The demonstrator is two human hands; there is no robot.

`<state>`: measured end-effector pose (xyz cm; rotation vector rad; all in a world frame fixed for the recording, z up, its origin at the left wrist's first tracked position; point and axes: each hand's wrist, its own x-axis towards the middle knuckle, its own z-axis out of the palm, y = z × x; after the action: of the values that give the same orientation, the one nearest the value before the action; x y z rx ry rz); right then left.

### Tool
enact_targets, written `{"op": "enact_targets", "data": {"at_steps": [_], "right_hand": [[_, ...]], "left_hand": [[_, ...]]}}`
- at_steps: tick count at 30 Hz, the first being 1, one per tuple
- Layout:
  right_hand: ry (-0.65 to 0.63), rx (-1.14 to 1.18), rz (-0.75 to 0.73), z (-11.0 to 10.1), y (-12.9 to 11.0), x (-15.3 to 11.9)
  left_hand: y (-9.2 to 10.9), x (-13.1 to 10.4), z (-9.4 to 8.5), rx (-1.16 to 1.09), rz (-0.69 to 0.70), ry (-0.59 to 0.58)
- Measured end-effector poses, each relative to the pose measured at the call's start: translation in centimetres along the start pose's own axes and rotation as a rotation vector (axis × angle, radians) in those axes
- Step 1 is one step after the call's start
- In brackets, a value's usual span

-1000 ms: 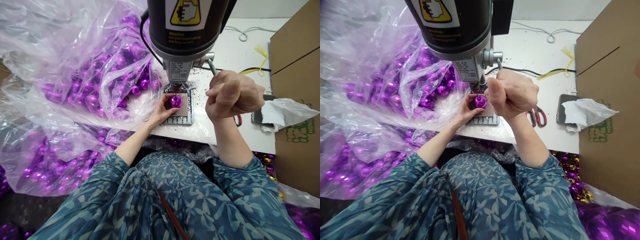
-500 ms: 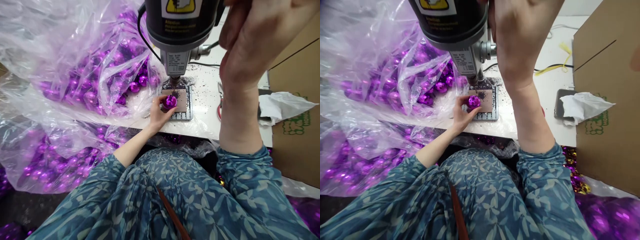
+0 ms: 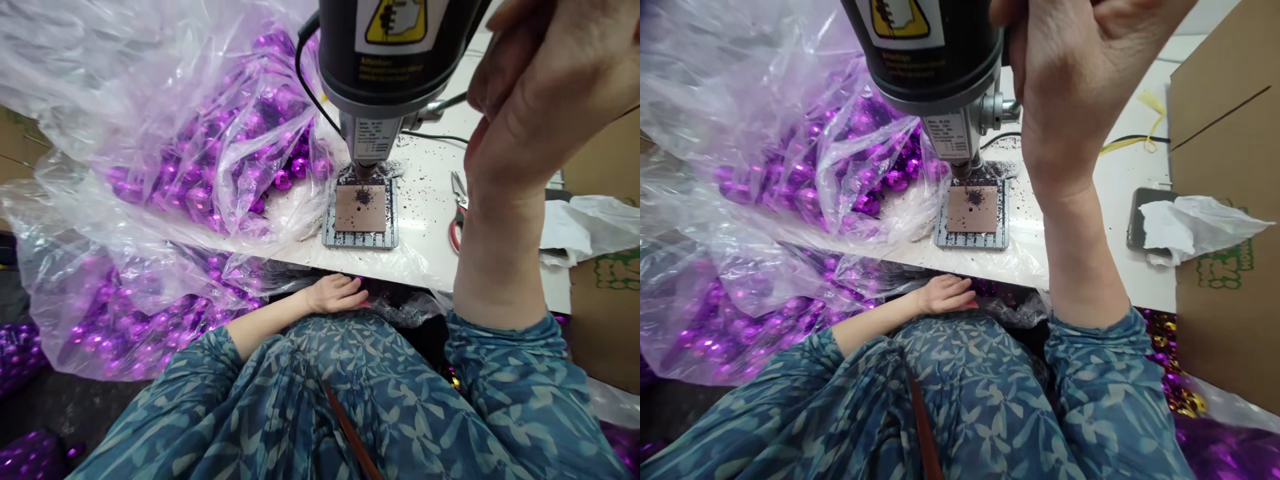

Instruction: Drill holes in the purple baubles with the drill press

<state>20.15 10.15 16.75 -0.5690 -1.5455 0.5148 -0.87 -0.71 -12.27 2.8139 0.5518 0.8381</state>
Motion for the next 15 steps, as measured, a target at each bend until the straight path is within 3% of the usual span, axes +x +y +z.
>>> {"op": "enact_targets", "data": {"at_steps": [2, 5, 7, 10, 12, 15], "right_hand": [[-0.012, 0.016, -0.021, 0.2, 0.0, -0.6], [-0.027, 0.032, -0.046, 0.4, 0.3, -1.3], [-0.032, 0.034, -0.062, 0.5, 0.6, -1.2], [-0.004, 0.027, -0.096, 0.2, 1.3, -0.4], [0.080, 0.024, -0.116, 0.1, 1.7, 0.4], [0.295, 0.021, -0.106, 0.4, 1.7, 1.6]], "left_hand": [[-3.2, 1.1, -1.9, 0.009, -0.132, 0.342], [-10.6, 3.4, -6.2, 0.073, -0.565, 0.711], [-16.2, 4.8, -8.8, 0.074, -0.711, 0.698], [-22.5, 6.2, -10.4, 0.056, -0.817, 0.522], [-24.4, 6.5, -10.5, 0.039, -0.829, 0.461], [-24.1, 6.3, -11.0, 0.038, -0.776, 0.490]]}}
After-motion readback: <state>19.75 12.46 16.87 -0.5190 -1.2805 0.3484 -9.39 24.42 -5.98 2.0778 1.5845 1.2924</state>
